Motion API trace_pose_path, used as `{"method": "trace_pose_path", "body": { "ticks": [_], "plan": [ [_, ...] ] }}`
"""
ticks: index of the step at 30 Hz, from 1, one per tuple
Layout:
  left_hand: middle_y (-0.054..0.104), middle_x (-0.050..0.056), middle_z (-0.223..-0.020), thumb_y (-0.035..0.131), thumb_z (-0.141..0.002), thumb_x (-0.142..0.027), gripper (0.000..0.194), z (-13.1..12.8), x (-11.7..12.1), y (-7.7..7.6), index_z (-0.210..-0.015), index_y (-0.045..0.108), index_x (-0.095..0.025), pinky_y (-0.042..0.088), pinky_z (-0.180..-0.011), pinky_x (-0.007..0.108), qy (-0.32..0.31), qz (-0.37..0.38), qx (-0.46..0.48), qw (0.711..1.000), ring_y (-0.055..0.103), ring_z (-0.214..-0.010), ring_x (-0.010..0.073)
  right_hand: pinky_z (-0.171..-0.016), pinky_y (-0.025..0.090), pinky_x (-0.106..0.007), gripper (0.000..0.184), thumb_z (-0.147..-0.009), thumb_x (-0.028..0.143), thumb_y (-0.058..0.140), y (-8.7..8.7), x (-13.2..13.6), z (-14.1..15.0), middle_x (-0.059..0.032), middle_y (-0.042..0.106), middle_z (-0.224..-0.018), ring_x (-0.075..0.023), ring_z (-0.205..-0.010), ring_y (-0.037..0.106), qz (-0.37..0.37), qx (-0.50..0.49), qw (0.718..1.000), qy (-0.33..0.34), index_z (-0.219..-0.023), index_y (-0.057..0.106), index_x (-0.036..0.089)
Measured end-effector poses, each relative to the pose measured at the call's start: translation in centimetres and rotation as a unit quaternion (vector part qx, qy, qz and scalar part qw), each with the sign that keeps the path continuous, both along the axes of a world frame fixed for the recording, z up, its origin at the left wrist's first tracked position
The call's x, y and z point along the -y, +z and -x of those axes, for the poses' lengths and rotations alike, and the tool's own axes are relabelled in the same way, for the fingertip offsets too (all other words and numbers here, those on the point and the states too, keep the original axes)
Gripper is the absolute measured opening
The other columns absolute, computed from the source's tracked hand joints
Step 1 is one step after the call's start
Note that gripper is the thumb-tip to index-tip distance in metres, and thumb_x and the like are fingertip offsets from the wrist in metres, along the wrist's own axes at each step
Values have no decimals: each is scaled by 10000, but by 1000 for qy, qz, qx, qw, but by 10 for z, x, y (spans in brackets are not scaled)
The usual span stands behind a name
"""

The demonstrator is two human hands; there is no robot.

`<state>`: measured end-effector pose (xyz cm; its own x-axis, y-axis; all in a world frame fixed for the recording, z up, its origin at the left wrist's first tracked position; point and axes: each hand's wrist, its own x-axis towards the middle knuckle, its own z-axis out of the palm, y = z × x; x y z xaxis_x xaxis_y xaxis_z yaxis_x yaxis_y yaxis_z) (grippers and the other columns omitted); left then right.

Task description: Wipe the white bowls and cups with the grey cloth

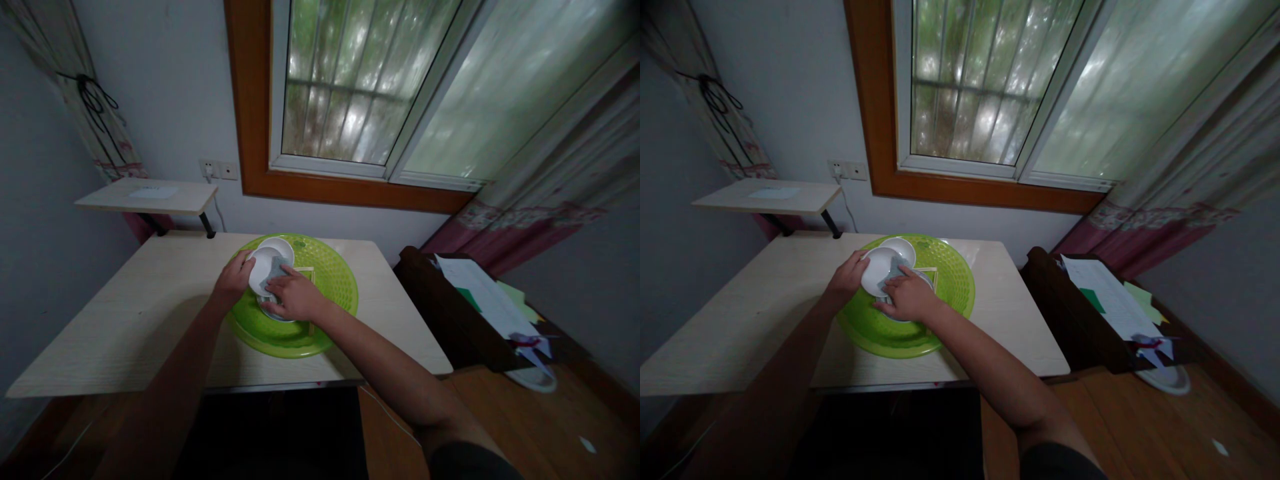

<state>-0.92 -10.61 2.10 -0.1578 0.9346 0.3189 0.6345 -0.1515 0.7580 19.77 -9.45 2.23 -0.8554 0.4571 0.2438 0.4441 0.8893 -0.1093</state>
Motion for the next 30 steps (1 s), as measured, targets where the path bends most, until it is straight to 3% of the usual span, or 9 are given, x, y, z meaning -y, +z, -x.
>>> {"method": "trace_pose_path", "body": {
  "ticks": [5, 8, 10, 13, 17, 20, 23, 26, 30],
  "plan": [
    [661, 117, -1277, 372, -962, -423, 448, 0, 1, 0, -1257, 597, -173, 445, -1119, 422, -19, -26, -13, 999, 599, -1227, 249, -1085, 462, -393, 513, -992, 529, 506, 8, 3, 0, -89, 718, -1265, -235, -1169, 680, 159, -65, 984, 40, -1370, 616, 200],
    [657, 117, -1285, 357, -970, -420, 459, 0, 2, -1, -1284, 582, -171, 442, -1126, 428, -22, -38, -6, 999, 590, -1240, 245, -1083, 465, -372, 516, -1004, 487, 507, 10, 2, -2, -75, 622, -1415, -223, -1259, 628, 249, -108, 960, 61, -1456, 526, 239],
    [655, 119, -1292, 363, -970, -421, 463, 0, 1, -1, -1291, 581, -169, 441, -1128, 434, -19, -42, -3, 999, 589, -1243, 246, -1118, 438, -377, 520, -1014, 467, 495, 9, 1, -3, -72, 572, -1470, -220, -1314, 586, 270, -114, 953, 73, -1484, 488, 244],
    [645, 122, -1320, 383, -964, -423, 471, 0, 1, -2, -1302, 584, -165, 434, -1137, 444, -16, -46, -6, 999, 583, -1256, 249, -1134, 428, -382, 507, -1037, 469, 440, 6, -1, -3, -79, 579, -1462, -214, -1319, 582, 231, -88, 966, 69, -1479, 492, 227],
    [631, 130, -1363, 380, -968, -427, 497, 0, 0, -3, -1327, 592, -157, 417, -1156, 458, -3, -29, -5, 1000, 573, -1287, 261, -1197, 346, -453, 480, -1077, 439, 306, 2, -5, -2, -83, 686, -1322, -215, -1244, 635, 102, -32, 993, 52, -1318, 642, 195],
    [650, 103, -1356, 400, -963, -445, 488, 1, -2, -5, -1306, 632, -188, 431, -1148, 455, -8, -26, -6, 1000, 585, -1282, 265, -1245, 232, -520, 505, -1065, 467, 331, -1, -9, -3, -114, 715, -1262, -249, -1247, 632, -1, -7, 1000, 7, -1168, 723, 164],
    [664, 82, -1347, 407, -961, -447, 482, 2, -5, -7, -1302, 650, -208, 444, -1140, 446, -25, -24, -7, 999, 595, -1275, 259, -1263, 171, -525, 525, -1039, 511, 391, -6, -11, -5, -154, 666, -1335, -278, -1347, 549, -74, -10, 996, -40, -1180, 719, 127],
    [662, 88, -1351, 403, -965, -454, 495, 3, -5, -7, -1309, 649, -198, 434, -1150, 449, -34, -21, 2, 999, 597, -1271, 255, -1264, 169, -515, 559, -1025, 533, 414, -10, -11, -6, -181, 622, -1387, -288, -1401, 490, -103, -12, 993, -50, -1236, 689, 93],
    [654, 101, -1358, 399, -968, -466, 506, 2, -2, -3, -1307, 645, -182, 407, -1170, 448, -34, -19, 11, 999, 590, -1277, 253, -1244, 214, -497, 503, -1034, 506, 414, -7, -7, -6, -149, 715, -1245, -266, -1247, 622, -69, -14, 997, -29, -1139, 736, 134]
  ]
}}
